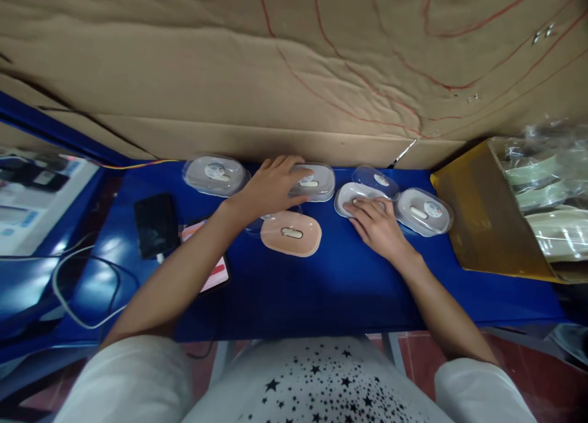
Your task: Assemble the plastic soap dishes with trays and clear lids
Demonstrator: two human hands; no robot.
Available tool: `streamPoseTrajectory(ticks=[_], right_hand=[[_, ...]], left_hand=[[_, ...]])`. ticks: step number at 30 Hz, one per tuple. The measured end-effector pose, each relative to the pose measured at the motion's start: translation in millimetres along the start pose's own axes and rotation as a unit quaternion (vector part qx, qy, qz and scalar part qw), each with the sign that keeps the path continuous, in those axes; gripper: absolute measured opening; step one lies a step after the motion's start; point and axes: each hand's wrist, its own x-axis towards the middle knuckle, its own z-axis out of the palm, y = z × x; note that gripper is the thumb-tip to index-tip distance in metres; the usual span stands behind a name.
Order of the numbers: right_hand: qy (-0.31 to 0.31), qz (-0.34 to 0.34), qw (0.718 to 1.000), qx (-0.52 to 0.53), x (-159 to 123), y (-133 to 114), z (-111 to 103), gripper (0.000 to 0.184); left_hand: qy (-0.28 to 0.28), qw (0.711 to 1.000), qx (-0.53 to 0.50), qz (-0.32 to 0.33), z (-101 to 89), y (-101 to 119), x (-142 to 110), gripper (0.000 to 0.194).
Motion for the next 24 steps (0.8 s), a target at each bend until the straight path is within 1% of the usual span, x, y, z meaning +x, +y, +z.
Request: streamPoseTrajectory(ticks=[2, 3, 6, 9, 12, 14, 17, 18, 19, 21, 23, 24], right_hand=[[-0.009, 0.011, 1.0, 0.014, 0, -1, -1, 0.039], [-0.014, 0.016, 1.0, 0.021, 1, -1, -1, 0.039], [-0.015, 0.02, 0.999, 0.046, 1, 0, -3, 0.039], [-0.008, 0.024, 0.998, 0.065, 1, 0, -8, 0.041], [0.002, 0.033, 0.996, 0.077, 1, -2, -14, 0.042], [0.015, 0.038, 0.996, 0.081, 1, -4, -18, 0.041], [0.03, 0.04, 0.995, 0.085, 1, -6, -21, 0.04], [0.029, 0.04, 0.995, 0.085, 1, -7, -21, 0.039], [0.026, 0.039, 0.995, 0.085, 2, -7, -21, 0.039], [0.021, 0.04, 0.995, 0.083, 2, -8, -22, 0.038], [0.032, 0.044, 0.995, 0.078, 2, -9, -26, 0.038], [0.047, 0.046, 0.995, 0.074, 1, -8, -29, 0.038]], left_hand=[[-0.017, 1.0, -0.009, 0.0, 1.8, 0, 1, 0.066], [-0.023, 1.0, -0.018, -0.002, 2.5, 0, 4, 0.068], [-0.019, 0.999, -0.045, -0.01, 2.5, -1, 10, 0.06], [0.005, 0.998, -0.059, -0.028, 2.3, -4, 7, 0.055], [0.025, 0.998, -0.031, -0.057, 4.7, -7, -3, 0.051], [0.041, 0.997, 0.003, -0.058, 6.7, -4, -8, 0.047], [0.072, 0.996, 0.052, -0.019, 8.8, 11, -7, 0.037], [0.07, 0.995, 0.068, 0.003, 9.5, 18, -5, 0.033], [0.056, 0.994, 0.086, 0.026, 10.6, 27, -2, 0.03], [0.006, 0.991, 0.119, 0.061, 14.5, 45, 4, 0.026], [-0.028, 0.987, 0.143, 0.066, 20.5, 61, 10, 0.026], [-0.034, 0.986, 0.151, 0.059, 23.9, 68, 12, 0.029]])
